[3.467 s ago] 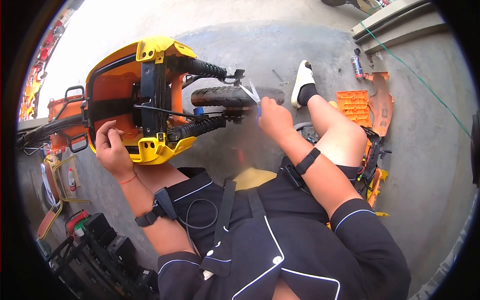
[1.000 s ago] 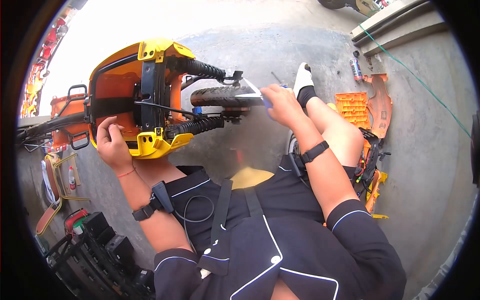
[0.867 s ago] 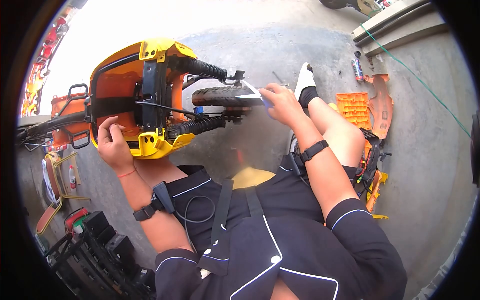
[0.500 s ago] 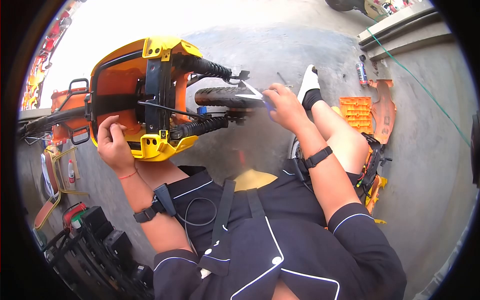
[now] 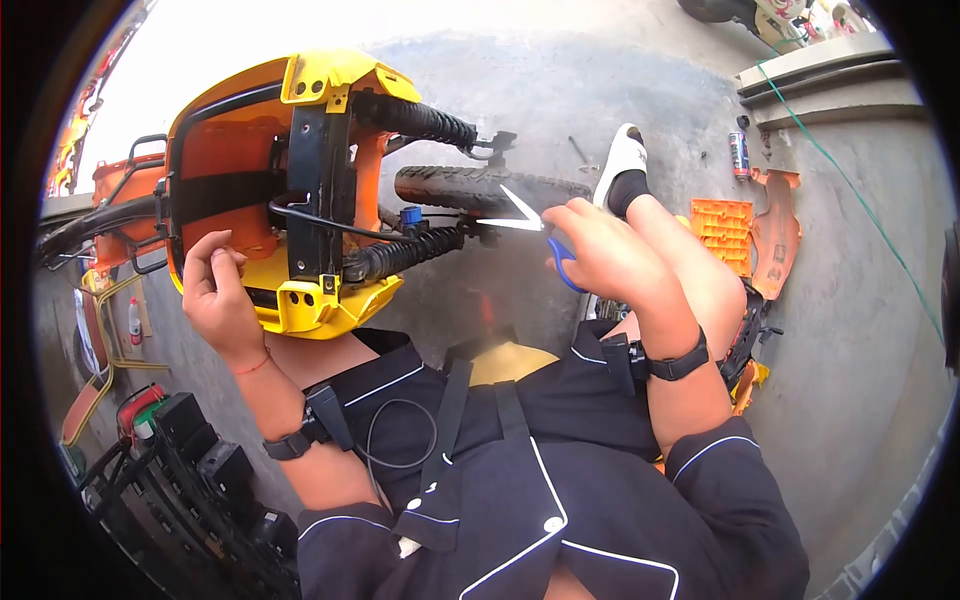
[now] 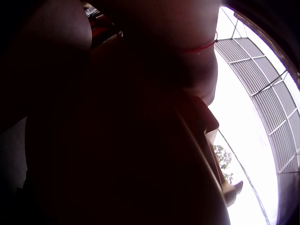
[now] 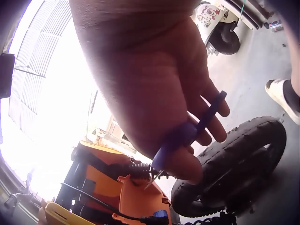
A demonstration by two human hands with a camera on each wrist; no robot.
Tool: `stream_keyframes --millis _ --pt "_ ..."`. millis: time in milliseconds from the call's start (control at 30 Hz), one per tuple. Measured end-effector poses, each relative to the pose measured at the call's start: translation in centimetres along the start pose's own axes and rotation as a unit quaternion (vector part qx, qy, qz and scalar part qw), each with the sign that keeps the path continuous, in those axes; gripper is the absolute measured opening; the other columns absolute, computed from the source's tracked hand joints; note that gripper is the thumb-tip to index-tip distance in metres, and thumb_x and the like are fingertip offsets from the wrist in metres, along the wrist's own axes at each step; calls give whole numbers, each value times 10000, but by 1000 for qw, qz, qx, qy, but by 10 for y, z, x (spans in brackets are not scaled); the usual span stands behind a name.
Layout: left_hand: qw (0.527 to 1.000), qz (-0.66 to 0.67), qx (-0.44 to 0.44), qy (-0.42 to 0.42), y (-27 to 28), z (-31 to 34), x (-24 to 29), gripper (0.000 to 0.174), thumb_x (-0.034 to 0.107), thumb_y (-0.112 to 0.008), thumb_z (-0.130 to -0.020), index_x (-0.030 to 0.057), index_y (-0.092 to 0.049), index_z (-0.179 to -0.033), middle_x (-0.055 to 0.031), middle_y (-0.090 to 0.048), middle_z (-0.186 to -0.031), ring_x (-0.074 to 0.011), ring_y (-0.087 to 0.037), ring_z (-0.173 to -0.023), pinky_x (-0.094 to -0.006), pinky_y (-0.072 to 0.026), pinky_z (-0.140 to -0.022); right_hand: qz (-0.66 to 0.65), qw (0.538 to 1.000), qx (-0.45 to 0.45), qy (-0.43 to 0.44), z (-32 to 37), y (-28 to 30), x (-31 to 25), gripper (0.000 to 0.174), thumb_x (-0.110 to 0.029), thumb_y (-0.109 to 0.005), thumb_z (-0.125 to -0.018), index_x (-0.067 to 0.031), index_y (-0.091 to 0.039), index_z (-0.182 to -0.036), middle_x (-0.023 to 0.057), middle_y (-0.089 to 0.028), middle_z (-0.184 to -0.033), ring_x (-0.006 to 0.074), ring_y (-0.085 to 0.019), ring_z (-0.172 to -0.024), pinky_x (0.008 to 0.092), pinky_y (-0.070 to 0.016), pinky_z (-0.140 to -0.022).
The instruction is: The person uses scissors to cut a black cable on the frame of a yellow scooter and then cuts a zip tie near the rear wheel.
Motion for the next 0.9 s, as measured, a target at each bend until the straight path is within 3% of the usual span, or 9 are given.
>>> stream_keyframes --millis 167,267,467,567,733,900 --pt "1000 3 -13 23 1 1 -1 173 29 -515 -959 -8 -670 -1026 -13 -593 -821 -85 -554 -784 -214 -436 -712 17 999 19 30 -16 1 -4 363 -129 -715 -772 -51 -630 -1116 158 -633 -979 377 -637 -946 465 -506 -850" --pt "999 -6 -20 30 1 2 1 178 22 -505 -965 -13 -665 -1034 -16 -588 -834 -86 -545 -797 -218 -434 -728 65 997 -38 21 -27 2 -15 301 -126 -679 -781 -45 -636 -1068 160 -636 -962 377 -648 -910 467 -517 -817" --pt "998 -13 -32 50 1 3 2 190 14 -485 -974 -22 -651 -1060 -30 -580 -853 -92 -525 -802 -228 -427 -747 103 993 -64 4 -46 -2 -33 202 -71 -566 -820 -13 -625 -1004 189 -638 -898 366 -671 -808 453 -545 -688" --pt "998 -10 -44 43 3 3 1 191 23 -477 -985 -31 -641 -1068 -39 -589 -869 -97 -534 -820 -227 -421 -768 108 993 -50 5 -47 -4 -34 228 -60 -556 -822 0 -626 -1030 191 -639 -864 363 -673 -770 445 -549 -664" --pt "997 -38 -39 46 5 4 3 199 32 -470 -994 -33 -635 -1086 -48 -589 -871 -101 -535 -837 -232 -419 -789 91 994 -52 9 -49 0 -40 412 -48 -590 -789 -1 -589 -1199 186 -626 -855 349 -664 -748 432 -534 -624" --pt "997 -29 -37 65 6 5 3 218 34 -455 -996 -37 -626 -1113 -59 -575 -870 -110 -527 -848 -242 -414 -816 103 992 -72 17 -53 5 -40 489 -45 -625 -746 -8 -575 -1232 176 -611 -823 332 -653 -716 429 -521 -597"
Point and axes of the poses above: each hand's wrist, its own z-axis away from the middle knuckle, its own y-axis out of the back of the hand, x = y × z, the point moved 4 cm from there along -z, towards the middle knuckle
